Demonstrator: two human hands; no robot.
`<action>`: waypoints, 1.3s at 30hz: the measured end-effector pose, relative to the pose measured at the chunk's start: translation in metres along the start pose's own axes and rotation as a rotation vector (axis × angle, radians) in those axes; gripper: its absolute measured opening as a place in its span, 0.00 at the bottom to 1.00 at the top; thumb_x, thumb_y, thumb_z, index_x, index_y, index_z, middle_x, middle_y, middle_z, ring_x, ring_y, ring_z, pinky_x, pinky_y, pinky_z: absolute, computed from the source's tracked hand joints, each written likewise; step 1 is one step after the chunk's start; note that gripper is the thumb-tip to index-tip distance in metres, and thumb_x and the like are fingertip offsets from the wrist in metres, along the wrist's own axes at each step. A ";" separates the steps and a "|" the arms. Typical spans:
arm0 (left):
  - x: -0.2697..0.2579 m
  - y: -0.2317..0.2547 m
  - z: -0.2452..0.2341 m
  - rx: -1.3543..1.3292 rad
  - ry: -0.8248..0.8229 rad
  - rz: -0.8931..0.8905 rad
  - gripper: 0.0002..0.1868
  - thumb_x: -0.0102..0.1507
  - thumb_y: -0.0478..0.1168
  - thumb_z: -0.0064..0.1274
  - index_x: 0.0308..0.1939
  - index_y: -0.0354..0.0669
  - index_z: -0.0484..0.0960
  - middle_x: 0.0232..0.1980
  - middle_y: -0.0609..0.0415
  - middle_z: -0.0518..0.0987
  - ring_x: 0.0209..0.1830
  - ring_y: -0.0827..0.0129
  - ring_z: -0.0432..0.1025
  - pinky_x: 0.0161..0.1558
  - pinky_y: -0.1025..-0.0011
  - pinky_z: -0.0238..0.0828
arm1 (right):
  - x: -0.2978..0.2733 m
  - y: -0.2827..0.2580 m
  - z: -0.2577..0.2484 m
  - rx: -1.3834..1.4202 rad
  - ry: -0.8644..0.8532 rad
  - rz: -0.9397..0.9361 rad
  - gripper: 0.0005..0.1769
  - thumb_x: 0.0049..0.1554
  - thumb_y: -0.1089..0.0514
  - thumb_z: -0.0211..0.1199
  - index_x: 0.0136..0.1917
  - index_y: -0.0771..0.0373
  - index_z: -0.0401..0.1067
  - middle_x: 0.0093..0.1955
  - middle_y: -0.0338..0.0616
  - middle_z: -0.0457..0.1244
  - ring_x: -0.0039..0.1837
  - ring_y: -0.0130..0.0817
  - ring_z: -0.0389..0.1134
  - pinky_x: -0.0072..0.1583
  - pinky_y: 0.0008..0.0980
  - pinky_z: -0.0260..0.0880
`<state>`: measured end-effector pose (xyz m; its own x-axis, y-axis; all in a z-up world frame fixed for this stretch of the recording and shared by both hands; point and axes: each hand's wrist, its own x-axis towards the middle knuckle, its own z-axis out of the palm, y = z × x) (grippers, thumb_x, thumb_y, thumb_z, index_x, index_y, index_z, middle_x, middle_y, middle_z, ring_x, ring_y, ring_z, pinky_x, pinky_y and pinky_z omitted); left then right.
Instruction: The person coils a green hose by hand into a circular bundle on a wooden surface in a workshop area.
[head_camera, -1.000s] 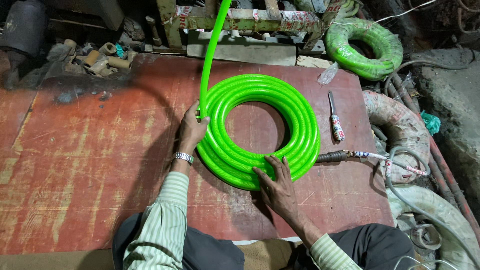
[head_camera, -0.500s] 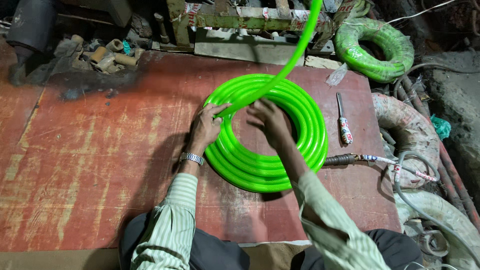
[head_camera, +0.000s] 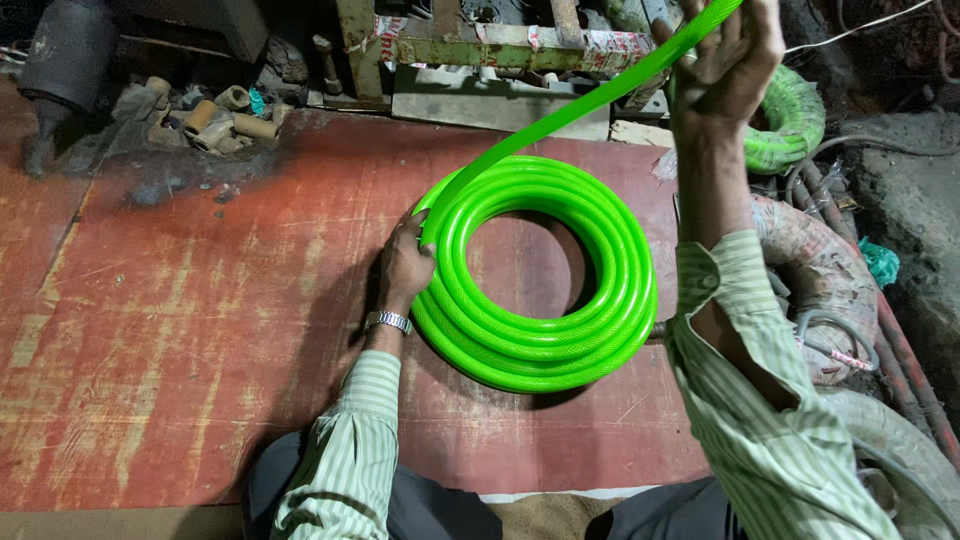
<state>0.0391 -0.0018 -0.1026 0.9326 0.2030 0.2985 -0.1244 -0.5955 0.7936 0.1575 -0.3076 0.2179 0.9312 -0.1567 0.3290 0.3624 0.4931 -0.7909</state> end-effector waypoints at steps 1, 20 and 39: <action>0.000 0.003 0.000 -0.001 0.001 0.000 0.34 0.54 0.26 0.52 0.66 0.42 0.73 0.69 0.46 0.73 0.59 0.53 0.73 0.60 0.62 0.69 | 0.006 0.000 -0.005 0.000 -0.001 -0.001 0.20 0.43 0.39 0.67 0.45 0.51 0.76 0.49 0.38 0.71 0.53 0.35 0.71 0.59 0.51 0.71; -0.007 0.025 -0.009 0.112 0.054 -0.031 0.28 0.56 0.39 0.60 0.62 0.41 0.80 0.43 0.42 0.83 0.44 0.50 0.75 0.50 0.55 0.68 | -0.010 -0.003 -0.011 -0.841 -0.315 -0.458 0.12 0.68 0.51 0.65 0.53 0.63 0.73 0.46 0.40 0.66 0.46 0.27 0.64 0.48 0.29 0.70; -0.009 0.028 -0.006 0.091 0.039 -0.018 0.18 0.59 0.35 0.60 0.53 0.51 0.87 0.46 0.50 0.77 0.52 0.56 0.73 0.60 0.63 0.65 | -0.016 0.038 -0.085 -1.170 -0.170 -0.412 0.13 0.60 0.65 0.69 0.57 0.68 0.72 0.54 0.55 0.70 0.50 0.45 0.76 0.46 0.40 0.83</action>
<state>0.0252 -0.0156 -0.0798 0.9203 0.2434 0.3062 -0.0746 -0.6591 0.7484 0.1598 -0.3591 0.1382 0.7556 0.0369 0.6540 0.5230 -0.6351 -0.5685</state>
